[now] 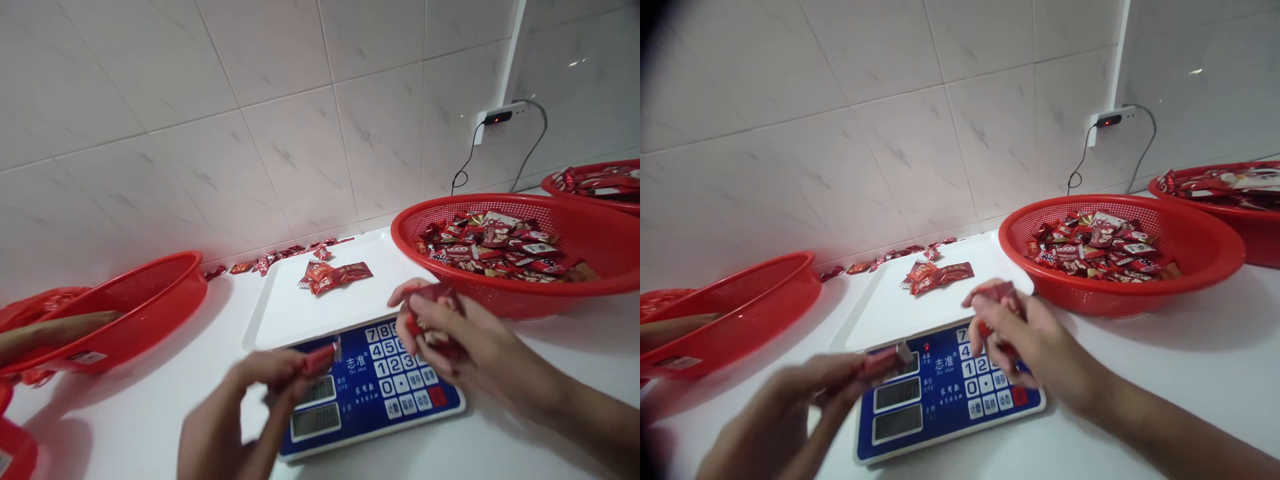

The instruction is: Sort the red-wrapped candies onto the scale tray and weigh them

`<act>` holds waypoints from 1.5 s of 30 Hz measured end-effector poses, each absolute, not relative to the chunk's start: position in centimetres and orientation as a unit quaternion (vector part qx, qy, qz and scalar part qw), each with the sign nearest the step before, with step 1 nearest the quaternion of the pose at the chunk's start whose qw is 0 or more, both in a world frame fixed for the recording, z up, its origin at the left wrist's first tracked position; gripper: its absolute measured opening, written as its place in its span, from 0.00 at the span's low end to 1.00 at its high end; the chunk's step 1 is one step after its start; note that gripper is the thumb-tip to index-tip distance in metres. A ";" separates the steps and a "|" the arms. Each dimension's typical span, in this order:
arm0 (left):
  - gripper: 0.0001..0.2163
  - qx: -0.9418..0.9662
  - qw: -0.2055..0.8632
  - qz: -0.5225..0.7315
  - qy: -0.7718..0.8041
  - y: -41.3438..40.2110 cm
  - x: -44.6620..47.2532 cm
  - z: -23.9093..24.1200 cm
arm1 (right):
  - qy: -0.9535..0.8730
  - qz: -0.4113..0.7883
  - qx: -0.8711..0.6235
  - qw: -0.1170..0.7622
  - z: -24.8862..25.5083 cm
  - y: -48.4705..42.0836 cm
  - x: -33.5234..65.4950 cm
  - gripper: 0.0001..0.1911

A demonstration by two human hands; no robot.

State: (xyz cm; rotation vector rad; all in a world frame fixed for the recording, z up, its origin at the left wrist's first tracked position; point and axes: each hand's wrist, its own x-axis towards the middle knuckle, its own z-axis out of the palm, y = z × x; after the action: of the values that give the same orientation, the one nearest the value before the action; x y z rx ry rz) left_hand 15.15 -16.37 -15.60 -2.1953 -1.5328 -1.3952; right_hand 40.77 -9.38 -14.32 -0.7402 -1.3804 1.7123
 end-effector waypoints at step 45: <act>0.11 -0.784 -0.128 -0.368 -0.483 -10.4 14.9 -4.6 | -0.665 0.565 -0.226 0.434 -6.8 -5.2 36.7 0.11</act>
State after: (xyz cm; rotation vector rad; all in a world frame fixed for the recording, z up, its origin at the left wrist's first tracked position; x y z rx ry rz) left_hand 14.94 -10.37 -4.62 -2.6861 -1.6562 -1.2594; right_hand 36.67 -5.22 -6.84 -0.5625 -1.6559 1.4070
